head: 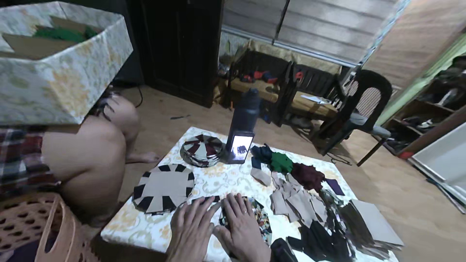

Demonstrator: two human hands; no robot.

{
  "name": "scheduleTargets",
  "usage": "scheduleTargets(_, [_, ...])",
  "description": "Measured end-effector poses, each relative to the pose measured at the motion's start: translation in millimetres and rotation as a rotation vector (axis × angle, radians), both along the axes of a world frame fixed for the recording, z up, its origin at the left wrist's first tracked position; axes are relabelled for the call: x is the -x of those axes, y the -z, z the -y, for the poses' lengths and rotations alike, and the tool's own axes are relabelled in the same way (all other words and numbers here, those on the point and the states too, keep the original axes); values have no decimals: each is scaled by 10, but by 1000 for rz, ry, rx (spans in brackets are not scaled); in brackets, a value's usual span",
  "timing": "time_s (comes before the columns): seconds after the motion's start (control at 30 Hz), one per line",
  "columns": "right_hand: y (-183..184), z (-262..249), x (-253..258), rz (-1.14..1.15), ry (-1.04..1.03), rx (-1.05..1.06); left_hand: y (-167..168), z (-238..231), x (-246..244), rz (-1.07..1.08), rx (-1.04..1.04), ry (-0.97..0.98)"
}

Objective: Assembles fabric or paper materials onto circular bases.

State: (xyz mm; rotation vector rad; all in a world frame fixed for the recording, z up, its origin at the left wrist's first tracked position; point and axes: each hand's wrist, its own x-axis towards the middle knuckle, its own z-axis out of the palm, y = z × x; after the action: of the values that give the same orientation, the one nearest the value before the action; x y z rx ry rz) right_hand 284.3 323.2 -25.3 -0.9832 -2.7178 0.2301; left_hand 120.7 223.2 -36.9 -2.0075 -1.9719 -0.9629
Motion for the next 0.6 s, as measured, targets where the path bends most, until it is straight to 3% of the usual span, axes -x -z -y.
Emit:
scheduleTargets(0.3, [-84,154,-60,-35,-82,-105,-6,51,-9,160,-34,-23])
scheduleTargets(0.47, [-30,183,-66,1,-100,-23,-14,57,-4,148,-6,-9])
scheduleTargets(0.6, [-9,191,-74,-10,-124,-87,4,47,-12,126,-18,-12])
